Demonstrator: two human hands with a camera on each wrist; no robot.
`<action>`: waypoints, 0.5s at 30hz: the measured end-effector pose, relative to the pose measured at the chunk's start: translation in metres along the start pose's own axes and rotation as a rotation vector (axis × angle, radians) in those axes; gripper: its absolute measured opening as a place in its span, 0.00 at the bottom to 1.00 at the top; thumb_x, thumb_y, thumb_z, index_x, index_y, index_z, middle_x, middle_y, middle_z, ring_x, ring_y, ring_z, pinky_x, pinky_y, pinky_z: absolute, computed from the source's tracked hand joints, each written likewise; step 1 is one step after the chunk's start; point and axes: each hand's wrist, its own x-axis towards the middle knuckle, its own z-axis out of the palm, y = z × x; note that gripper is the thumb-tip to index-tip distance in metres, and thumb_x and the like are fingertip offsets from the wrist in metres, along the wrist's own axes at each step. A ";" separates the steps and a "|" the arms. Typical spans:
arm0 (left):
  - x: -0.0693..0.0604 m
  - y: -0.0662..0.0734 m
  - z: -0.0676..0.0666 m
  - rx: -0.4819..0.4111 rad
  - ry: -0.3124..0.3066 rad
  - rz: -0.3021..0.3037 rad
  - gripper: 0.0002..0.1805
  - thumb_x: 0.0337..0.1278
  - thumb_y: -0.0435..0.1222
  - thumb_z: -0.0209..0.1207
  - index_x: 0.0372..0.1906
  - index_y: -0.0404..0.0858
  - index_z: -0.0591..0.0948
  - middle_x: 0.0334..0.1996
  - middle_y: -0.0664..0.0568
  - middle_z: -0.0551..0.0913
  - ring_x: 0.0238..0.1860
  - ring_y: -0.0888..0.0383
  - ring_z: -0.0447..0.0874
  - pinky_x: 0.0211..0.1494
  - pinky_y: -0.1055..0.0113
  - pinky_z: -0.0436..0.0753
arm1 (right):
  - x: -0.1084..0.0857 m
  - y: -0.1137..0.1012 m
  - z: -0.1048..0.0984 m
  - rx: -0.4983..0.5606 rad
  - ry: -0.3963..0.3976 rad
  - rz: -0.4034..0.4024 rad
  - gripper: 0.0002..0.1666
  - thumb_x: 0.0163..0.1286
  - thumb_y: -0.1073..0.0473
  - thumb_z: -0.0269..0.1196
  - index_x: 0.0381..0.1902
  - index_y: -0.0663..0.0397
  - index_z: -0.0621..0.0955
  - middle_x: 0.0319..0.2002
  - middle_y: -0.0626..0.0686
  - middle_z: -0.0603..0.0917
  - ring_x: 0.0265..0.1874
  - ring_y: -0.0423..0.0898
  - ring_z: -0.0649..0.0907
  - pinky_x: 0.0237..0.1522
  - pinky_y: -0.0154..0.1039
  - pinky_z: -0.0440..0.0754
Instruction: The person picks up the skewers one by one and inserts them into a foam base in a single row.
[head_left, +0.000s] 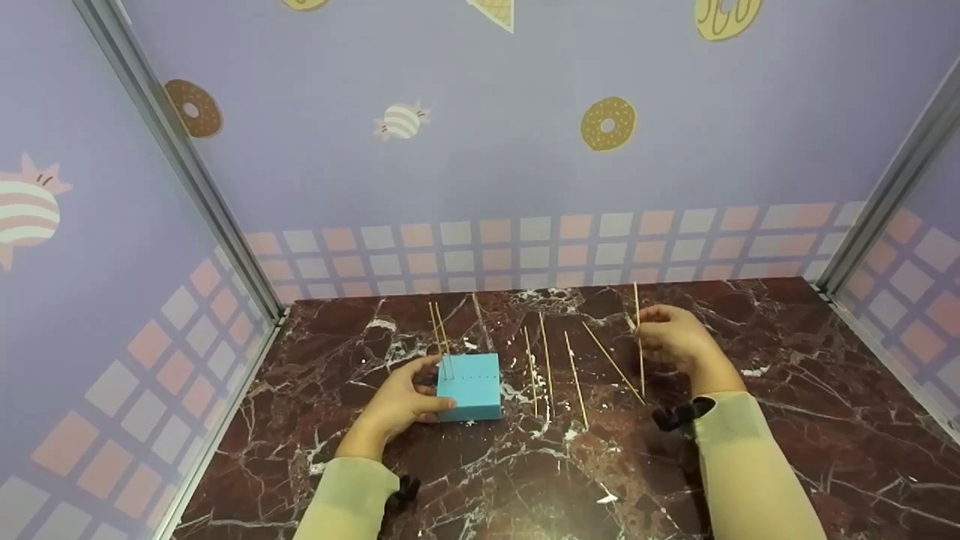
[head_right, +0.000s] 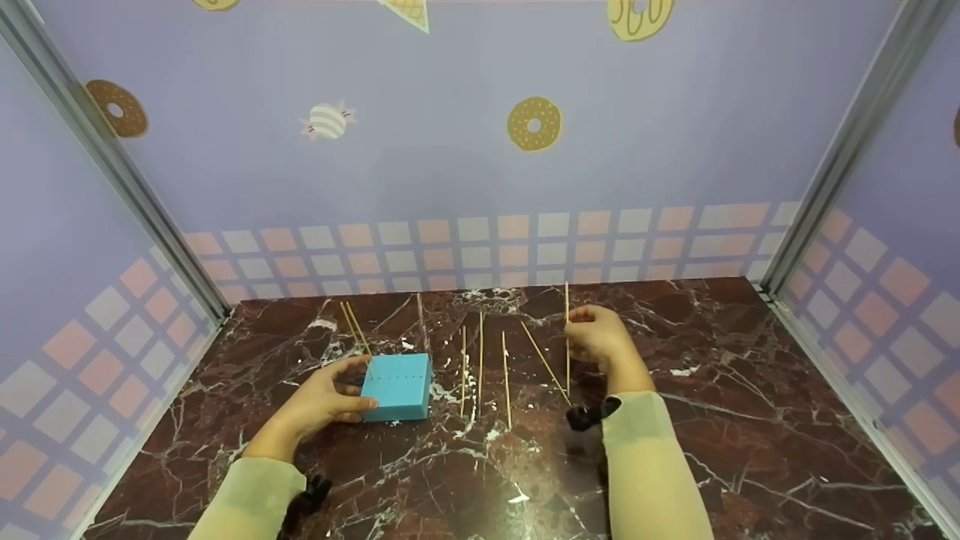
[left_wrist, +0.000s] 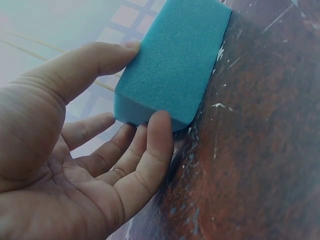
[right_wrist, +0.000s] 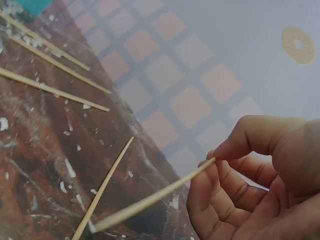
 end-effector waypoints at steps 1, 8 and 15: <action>0.000 0.000 0.000 0.001 0.002 0.000 0.53 0.58 0.29 0.82 0.88 0.42 0.70 0.76 0.35 0.77 0.54 0.48 0.87 0.46 0.57 0.96 | 0.000 0.000 -0.001 0.024 -0.006 -0.008 0.12 0.77 0.70 0.60 0.55 0.54 0.80 0.37 0.44 0.83 0.32 0.39 0.84 0.41 0.37 0.93; 0.001 -0.001 0.000 -0.002 -0.001 -0.003 0.54 0.58 0.28 0.82 0.88 0.42 0.70 0.76 0.36 0.76 0.53 0.49 0.87 0.45 0.58 0.96 | -0.002 -0.005 0.000 0.159 -0.023 -0.073 0.16 0.80 0.72 0.60 0.58 0.49 0.78 0.44 0.47 0.80 0.38 0.41 0.87 0.48 0.43 0.98; 0.000 0.000 0.000 0.009 -0.003 0.004 0.55 0.59 0.29 0.83 0.89 0.40 0.68 0.77 0.34 0.76 0.54 0.48 0.88 0.47 0.56 0.97 | -0.005 -0.012 0.007 0.239 -0.049 -0.171 0.17 0.81 0.74 0.64 0.60 0.52 0.79 0.45 0.50 0.86 0.40 0.46 0.93 0.48 0.43 0.99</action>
